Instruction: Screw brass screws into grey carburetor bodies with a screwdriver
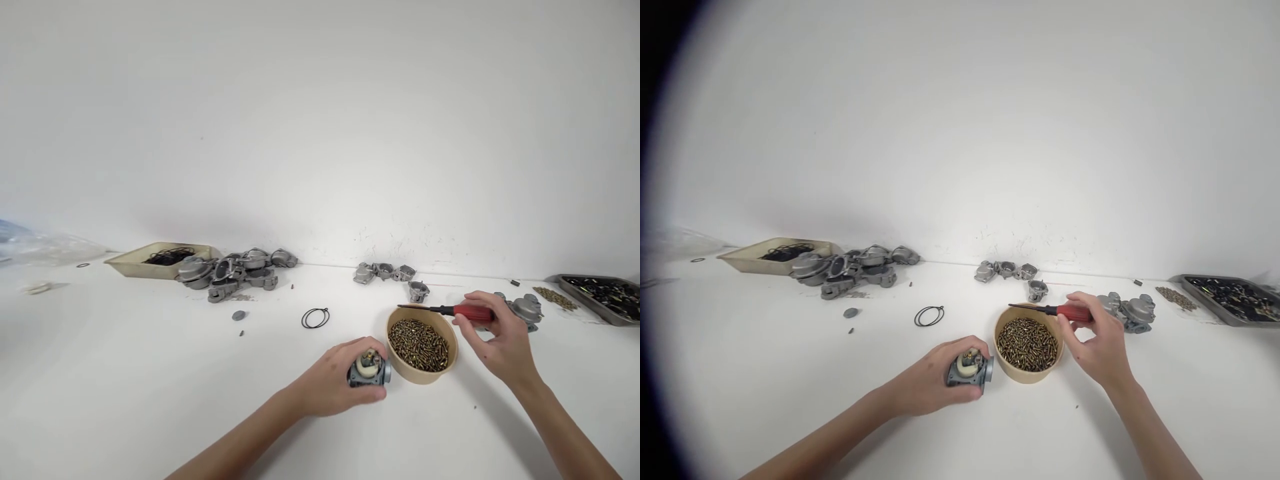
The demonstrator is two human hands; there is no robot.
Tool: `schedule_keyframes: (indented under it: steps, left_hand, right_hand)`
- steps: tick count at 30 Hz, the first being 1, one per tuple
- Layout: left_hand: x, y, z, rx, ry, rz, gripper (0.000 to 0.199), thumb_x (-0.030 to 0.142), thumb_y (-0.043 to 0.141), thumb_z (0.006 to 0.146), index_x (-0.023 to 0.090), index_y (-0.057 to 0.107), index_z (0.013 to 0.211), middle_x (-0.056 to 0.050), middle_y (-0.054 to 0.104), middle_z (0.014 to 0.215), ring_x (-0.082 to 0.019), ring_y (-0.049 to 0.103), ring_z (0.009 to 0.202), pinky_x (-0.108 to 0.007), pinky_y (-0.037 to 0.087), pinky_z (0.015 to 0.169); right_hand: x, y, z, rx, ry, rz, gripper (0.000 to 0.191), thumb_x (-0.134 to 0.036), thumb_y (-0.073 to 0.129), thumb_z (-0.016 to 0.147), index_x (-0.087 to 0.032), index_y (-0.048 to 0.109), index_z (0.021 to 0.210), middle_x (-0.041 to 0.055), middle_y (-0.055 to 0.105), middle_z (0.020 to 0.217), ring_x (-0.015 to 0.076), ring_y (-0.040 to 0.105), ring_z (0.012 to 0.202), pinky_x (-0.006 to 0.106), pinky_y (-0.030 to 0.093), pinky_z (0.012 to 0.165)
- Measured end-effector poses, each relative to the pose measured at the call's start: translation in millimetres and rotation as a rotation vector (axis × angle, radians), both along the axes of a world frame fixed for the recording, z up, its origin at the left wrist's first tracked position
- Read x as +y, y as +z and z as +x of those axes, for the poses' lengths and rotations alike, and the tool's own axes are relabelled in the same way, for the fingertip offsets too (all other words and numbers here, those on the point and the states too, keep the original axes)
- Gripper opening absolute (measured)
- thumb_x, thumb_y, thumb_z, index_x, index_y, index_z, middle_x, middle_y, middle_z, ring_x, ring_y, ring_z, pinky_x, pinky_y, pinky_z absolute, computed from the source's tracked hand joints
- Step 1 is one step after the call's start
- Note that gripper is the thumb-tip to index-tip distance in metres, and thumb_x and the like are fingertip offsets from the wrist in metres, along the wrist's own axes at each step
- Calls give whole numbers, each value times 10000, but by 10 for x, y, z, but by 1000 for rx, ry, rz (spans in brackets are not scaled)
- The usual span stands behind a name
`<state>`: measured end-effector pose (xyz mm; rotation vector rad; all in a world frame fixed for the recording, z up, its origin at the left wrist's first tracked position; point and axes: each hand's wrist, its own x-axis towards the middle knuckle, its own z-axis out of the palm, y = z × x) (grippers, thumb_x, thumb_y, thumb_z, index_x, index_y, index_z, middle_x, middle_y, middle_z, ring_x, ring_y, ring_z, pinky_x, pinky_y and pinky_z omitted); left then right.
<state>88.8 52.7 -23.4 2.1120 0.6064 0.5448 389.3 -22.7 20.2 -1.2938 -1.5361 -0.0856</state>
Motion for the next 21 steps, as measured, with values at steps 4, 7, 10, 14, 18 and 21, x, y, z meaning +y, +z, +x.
schedule_keyframes:
  steps: [4,7,10,14,18,21]
  left_hand:
    - [-35,7,33,-35,33,-81,383,515,730,888,236,602,1118,-17,712,1059,-202,644,901,-324,517,845]
    - [-53,9,19,20,61,-89,444,521,734,875,263,567,1194,-14,707,1067,-225,643,935,-351,516,851]
    - [-65,33,4,97,81,-78,486,484,741,855,291,542,1254,-18,703,1098,-258,643,995,-393,513,891]
    - [-77,79,-2,150,87,-68,498,473,727,854,301,539,1282,-26,702,1129,-279,647,1019,-425,512,925]
    - [-85,89,-6,162,92,-63,501,473,725,855,313,545,1294,-30,696,1158,-289,644,1043,-433,510,947]
    - [-93,91,0,153,96,-44,485,473,714,857,311,542,1280,-26,692,1140,-287,644,1043,-437,499,967]
  right_hand:
    - [-2,-41,19,-8,-82,90,154,-286,680,932,-247,633,1074,33,740,862,197,751,659,325,627,619]
    - [2,-57,44,-80,-124,98,73,-272,663,918,-248,608,960,15,692,775,181,694,601,322,601,597]
    - [7,-65,46,-115,-111,57,76,-264,652,912,-252,577,926,7,677,739,180,675,591,309,573,565]
    - [12,-72,25,-137,-74,3,73,-244,628,911,-260,558,925,-18,666,695,163,639,547,288,532,533]
    - [15,-64,-3,-163,-57,-16,71,-241,618,912,-262,550,917,-32,649,676,147,593,510,281,503,520]
    - [16,-52,-22,-179,-50,-26,60,-248,609,912,-261,551,910,-33,643,665,143,572,500,281,500,518]
